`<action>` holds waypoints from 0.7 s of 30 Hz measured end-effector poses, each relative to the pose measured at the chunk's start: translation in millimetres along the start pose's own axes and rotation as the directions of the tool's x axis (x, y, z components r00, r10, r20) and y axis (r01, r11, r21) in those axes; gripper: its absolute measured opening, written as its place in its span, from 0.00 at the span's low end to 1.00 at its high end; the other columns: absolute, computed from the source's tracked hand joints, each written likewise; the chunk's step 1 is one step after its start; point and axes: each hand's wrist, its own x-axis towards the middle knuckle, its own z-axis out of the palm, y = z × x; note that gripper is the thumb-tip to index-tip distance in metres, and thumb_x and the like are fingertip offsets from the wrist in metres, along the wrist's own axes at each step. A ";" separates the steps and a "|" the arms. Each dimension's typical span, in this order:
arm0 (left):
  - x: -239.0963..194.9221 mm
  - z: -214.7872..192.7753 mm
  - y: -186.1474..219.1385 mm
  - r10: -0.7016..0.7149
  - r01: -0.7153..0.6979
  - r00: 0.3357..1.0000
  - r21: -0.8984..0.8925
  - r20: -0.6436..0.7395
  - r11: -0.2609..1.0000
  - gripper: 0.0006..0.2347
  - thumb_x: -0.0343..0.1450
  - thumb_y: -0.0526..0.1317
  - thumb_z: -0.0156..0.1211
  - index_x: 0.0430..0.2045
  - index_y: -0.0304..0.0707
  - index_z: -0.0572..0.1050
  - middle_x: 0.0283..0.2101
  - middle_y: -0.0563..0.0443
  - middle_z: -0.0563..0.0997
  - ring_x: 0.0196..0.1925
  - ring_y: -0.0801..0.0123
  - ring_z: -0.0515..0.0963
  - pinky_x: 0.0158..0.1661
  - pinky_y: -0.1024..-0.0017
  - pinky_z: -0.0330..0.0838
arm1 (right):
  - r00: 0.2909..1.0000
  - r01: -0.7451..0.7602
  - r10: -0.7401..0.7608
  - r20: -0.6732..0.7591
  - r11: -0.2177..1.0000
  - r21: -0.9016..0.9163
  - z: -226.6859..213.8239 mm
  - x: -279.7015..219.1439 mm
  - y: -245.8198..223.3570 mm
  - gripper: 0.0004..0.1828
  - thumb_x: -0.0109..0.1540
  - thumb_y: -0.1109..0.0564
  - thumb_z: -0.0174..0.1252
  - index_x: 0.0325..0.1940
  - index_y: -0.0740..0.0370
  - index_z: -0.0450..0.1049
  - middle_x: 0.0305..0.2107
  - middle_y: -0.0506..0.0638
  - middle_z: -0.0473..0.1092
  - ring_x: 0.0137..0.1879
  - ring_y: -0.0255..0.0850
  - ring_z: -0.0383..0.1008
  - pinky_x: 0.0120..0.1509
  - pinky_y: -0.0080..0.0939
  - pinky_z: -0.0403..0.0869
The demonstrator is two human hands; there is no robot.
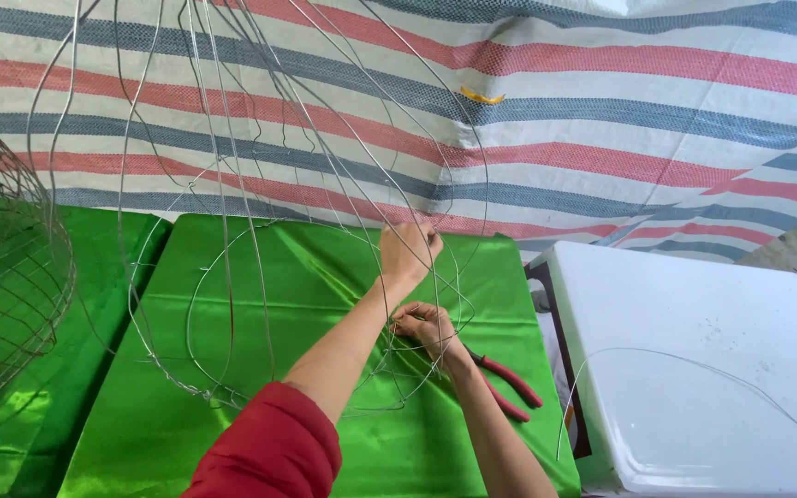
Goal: Using pliers to twist and secure thin binding wires around a larger wire frame structure to strengthen the assembly.
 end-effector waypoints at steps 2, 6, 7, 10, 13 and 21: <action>3.2 16.4 -15.1 0.001 0.008 0.995 -0.087 0.100 0.996 0.13 0.69 0.51 0.52 0.28 0.49 0.83 0.28 0.49 0.86 0.40 0.55 0.87 0.49 0.59 0.74 | 1.000 -0.001 0.001 -0.004 1.000 0.015 -1.7 5.0 3.0 0.05 0.55 0.70 0.67 0.36 0.73 0.80 0.29 0.61 0.75 0.34 0.48 0.81 0.42 0.45 0.85; -10.8 -29.6 -27.6 -0.039 0.128 0.887 -0.164 0.460 0.978 0.21 0.69 0.56 0.64 0.37 0.34 0.79 0.38 0.38 0.85 0.47 0.48 0.84 0.53 0.56 0.76 | 1.000 -0.005 0.006 -0.023 1.000 0.018 -2.4 7.5 6.3 0.05 0.56 0.72 0.66 0.35 0.73 0.81 0.29 0.61 0.75 0.34 0.50 0.81 0.43 0.47 0.85; -7.2 9.4 -56.4 -0.046 0.134 0.887 -0.161 0.459 0.978 0.21 0.69 0.56 0.64 0.37 0.34 0.79 0.38 0.38 0.85 0.47 0.48 0.84 0.53 0.56 0.76 | 1.000 -0.009 0.009 -0.018 1.000 0.019 -1.9 4.3 3.1 0.05 0.56 0.72 0.66 0.35 0.73 0.81 0.29 0.61 0.75 0.34 0.50 0.81 0.43 0.47 0.85; -2.0 78.6 -110.0 -0.181 0.131 0.604 0.127 0.776 0.983 0.13 0.58 0.54 0.71 0.14 0.46 0.81 0.17 0.51 0.82 0.29 0.62 0.85 0.39 0.66 0.80 | 0.999 -0.024 0.024 -0.023 1.000 0.020 -0.1 -2.5 -6.1 0.04 0.56 0.72 0.65 0.35 0.74 0.81 0.30 0.61 0.75 0.34 0.49 0.81 0.43 0.48 0.85; -14.1 58.9 -94.8 -0.341 0.377 0.478 0.162 0.810 0.912 0.15 0.59 0.48 0.72 0.28 0.35 0.82 0.24 0.43 0.85 0.25 0.58 0.87 0.32 0.60 0.85 | 0.999 -0.030 0.031 -0.034 0.999 0.034 -0.8 -4.0 -5.3 0.05 0.57 0.73 0.63 0.37 0.75 0.80 0.30 0.60 0.74 0.35 0.48 0.81 0.45 0.47 0.85; -40.8 101.2 -110.1 -0.307 0.445 0.718 -0.074 0.624 0.892 0.16 0.67 0.41 0.65 0.39 0.21 0.81 0.41 0.29 0.83 0.43 0.43 0.85 0.31 0.54 0.87 | 0.999 -0.029 0.030 -0.028 0.999 0.037 13.9 -19.7 -24.6 0.06 0.56 0.72 0.65 0.37 0.75 0.80 0.32 0.62 0.75 0.34 0.51 0.82 0.44 0.50 0.85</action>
